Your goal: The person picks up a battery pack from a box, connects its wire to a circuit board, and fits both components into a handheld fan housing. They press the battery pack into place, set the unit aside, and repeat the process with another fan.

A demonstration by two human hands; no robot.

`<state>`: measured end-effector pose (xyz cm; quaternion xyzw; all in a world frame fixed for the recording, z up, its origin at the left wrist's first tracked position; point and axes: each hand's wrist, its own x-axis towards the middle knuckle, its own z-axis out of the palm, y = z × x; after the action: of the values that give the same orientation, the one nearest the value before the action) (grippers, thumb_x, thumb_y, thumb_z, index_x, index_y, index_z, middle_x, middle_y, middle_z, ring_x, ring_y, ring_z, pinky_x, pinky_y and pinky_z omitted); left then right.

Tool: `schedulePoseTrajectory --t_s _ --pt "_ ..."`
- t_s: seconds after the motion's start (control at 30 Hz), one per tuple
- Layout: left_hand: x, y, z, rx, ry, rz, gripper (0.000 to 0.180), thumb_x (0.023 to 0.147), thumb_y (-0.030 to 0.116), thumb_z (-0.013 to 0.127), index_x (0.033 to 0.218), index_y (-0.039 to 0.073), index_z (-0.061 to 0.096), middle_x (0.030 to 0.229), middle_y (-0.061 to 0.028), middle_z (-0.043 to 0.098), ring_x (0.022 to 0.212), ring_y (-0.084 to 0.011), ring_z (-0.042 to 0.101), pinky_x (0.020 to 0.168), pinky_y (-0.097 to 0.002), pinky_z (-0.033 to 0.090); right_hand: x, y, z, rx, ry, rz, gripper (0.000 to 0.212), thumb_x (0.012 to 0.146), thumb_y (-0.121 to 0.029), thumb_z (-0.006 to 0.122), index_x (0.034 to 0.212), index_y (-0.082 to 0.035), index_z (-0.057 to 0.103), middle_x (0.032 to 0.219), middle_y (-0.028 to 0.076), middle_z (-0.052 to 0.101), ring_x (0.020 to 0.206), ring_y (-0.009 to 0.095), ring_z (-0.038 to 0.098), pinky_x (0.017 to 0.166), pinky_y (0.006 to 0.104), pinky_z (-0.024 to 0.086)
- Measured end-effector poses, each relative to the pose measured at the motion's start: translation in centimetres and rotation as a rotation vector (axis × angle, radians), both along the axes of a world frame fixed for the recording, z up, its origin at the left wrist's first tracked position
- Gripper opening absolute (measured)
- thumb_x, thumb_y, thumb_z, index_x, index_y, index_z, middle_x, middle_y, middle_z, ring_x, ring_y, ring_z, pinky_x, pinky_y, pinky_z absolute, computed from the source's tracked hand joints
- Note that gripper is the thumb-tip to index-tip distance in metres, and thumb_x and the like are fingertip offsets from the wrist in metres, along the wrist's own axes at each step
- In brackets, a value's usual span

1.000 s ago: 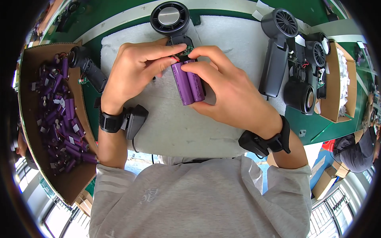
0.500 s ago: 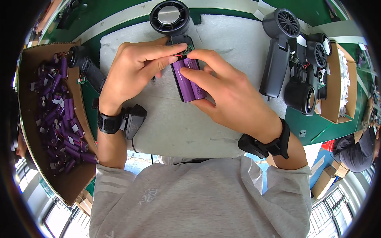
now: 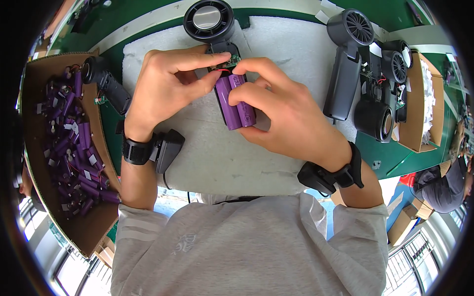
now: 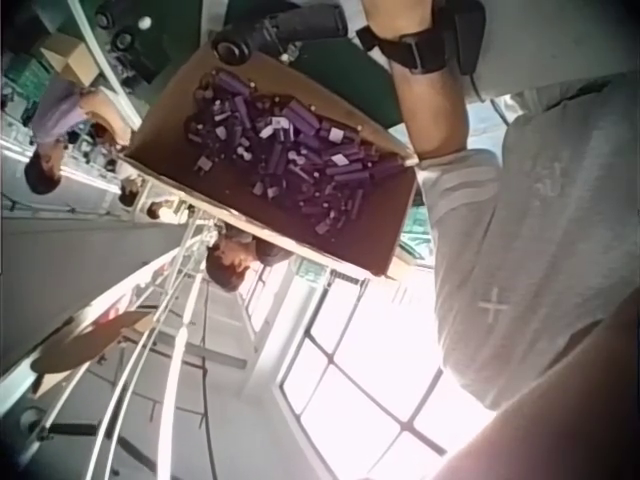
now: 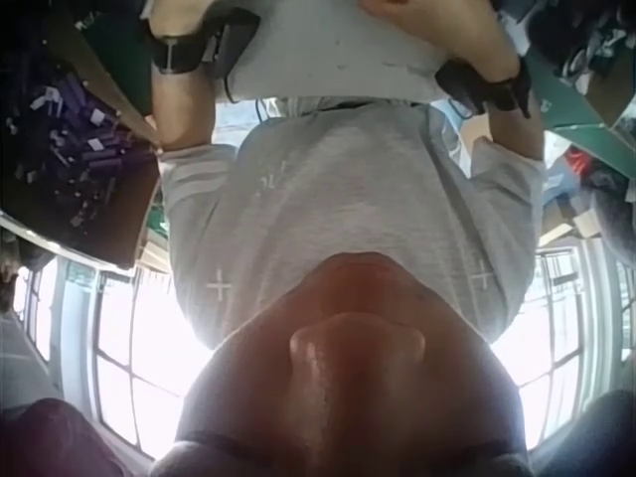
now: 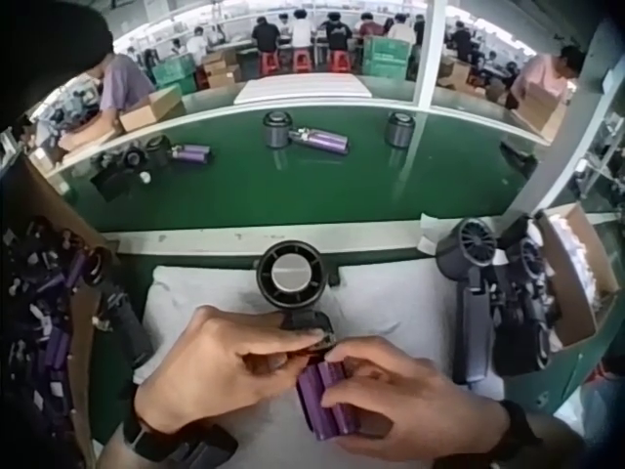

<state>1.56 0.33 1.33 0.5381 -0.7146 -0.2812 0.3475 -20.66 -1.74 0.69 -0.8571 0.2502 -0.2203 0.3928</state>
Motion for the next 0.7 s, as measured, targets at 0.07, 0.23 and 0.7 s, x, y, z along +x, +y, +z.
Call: schedulePoseTrajectory --t_s 0.07,0.23,0.7 --pt "0.1 0.0 0.0 0.005 -0.006 0.0 0.025 0.073 0.006 0.075 0.098 0.01 0.075 0.074 -0.014 0.068 0.056 -0.0223 0.063 0.054 -0.0287 0.049 -0.1 -0.2 0.2 0.027 0.006 0.018 0.043 0.059 0.002 0.081 0.097 -0.006 0.063 0.123 0.012 0.051 0.086 0.018 0.059 0.067 0.027 0.054" --pt "0.0 0.0 0.0 0.021 -0.015 0.006 0.026 0.073 0.006 0.075 0.099 0.009 0.075 0.076 -0.0151 0.068 0.057 -0.025 0.064 0.056 -0.0303 0.05 -0.4 -0.5 0.3 0.158 -0.165 0.023 0.051 0.055 -0.003 0.083 0.101 -0.008 0.062 0.119 0.012 0.05 0.085 0.015 0.057 0.068 0.026 0.049" --pt "0.5 -0.2 -1.0 -0.138 -0.022 -0.084 0.028 0.08 0.001 0.07 0.107 0.008 0.073 0.066 -0.0094 0.059 0.048 -0.0135 0.051 0.048 -0.0281 0.04 -0.2 -0.8 0.9 0.017 0.023 0.023 0.06 0.057 -0.001 0.079 0.114 -0.006 0.065 0.124 0.009 0.053 0.088 0.017 0.062 0.068 0.0271 0.054"
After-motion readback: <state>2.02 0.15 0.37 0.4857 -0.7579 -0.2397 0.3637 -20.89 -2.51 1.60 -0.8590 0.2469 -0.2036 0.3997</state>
